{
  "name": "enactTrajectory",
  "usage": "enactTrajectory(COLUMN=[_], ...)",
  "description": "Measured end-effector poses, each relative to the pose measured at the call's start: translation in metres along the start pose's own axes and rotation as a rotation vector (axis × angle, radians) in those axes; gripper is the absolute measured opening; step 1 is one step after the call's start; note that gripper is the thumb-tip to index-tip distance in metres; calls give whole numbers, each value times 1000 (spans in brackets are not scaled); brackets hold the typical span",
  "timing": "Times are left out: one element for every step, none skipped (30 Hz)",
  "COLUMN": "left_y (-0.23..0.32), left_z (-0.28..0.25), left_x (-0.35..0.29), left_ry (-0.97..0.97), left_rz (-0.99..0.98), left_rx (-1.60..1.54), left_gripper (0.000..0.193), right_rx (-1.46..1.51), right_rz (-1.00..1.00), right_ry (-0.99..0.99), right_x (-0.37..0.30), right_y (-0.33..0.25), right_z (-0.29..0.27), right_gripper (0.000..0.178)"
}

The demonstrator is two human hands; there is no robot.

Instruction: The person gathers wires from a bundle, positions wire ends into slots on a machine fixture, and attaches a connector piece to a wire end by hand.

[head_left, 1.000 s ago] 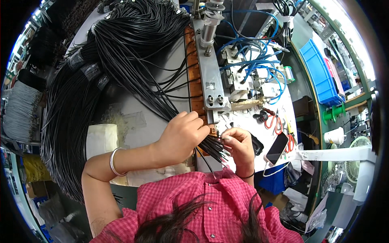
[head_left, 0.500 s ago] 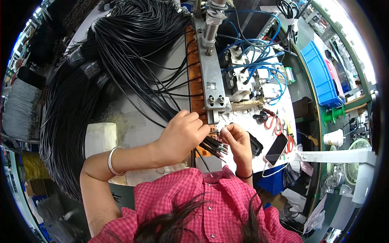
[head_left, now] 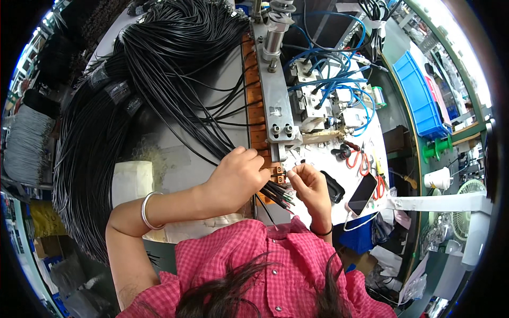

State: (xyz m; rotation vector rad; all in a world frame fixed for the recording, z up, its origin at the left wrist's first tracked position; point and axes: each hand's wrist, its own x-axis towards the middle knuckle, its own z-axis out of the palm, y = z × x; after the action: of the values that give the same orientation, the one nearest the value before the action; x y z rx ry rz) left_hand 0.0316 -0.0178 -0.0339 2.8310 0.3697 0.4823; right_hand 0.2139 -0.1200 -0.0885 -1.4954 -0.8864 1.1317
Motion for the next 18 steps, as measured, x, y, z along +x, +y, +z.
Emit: enactTrajectory(left_y=[0, 1, 1, 1, 2, 2, 1, 1, 1, 1, 1, 1, 2, 2, 2, 2, 2, 1], left_z=[1, 2, 2, 2, 2, 2, 2, 0, -1, -2, -2, -3, -3, -3, -3, -3, -3, -2], left_x=[-1, -2, -2, -3, -3, -3, -3, -2, -2, -1, -1, -1, -1, -1, -1, -2, -1, -1], left_ry=[-8, -16, -14, -23, -31, -40, -40, -33, -27, -20, -22, -24, -26, -28, -29, -30, -31, -32], left_rz=[-10, -20, -19, -15, -11, -7, -7, -3, 1, 5, 5, 3, 0, -3, -4, -2, 1, 5], left_rx=[-5, -10, -9, 2, 14, 25, 24, 18, 13, 7, 4, 6, 7, 9, 8, 12, 16, 20], left_gripper=[13, 13, 13, 10, 7, 4, 4, 5, 5, 6, 6, 6, 6, 7, 7, 6, 6, 6], right_rx=[51, 103, 154, 154, 182, 210, 237, 237, 221, 205, 189, 189, 180, 171, 162, 162, 149, 135], right_rz=[53, 105, 158, 157, 118, 80, 44, 45, 68, 91, 114, 116, 110, 105, 100, 102, 93, 85], right_ry=[-39, -78, -117, -118, -95, -73, -49, -48, -44, -39, -35, -37, -58, -80, -101, -103, -103, -104], right_x=[0, 0, 1, 0, -1, -2, -3, -2, -1, 1, 2, 2, 3, 3, 3, 3, 2, 2], right_y=[0, 0, 1, 0, 0, -1, -1, -2, -3, -4, -4, -5, -5, -5, -5, -4, -3, -2], right_z=[-2, -3, -4, -3, 0, 3, 4, 4, 3, 3, 2, 1, -1, -3, -4, -5, -6, -7], right_gripper=[13, 13, 13, 13, 13, 13, 13, 13, 13, 13, 13, 13, 13, 12, 12, 12, 12, 12])
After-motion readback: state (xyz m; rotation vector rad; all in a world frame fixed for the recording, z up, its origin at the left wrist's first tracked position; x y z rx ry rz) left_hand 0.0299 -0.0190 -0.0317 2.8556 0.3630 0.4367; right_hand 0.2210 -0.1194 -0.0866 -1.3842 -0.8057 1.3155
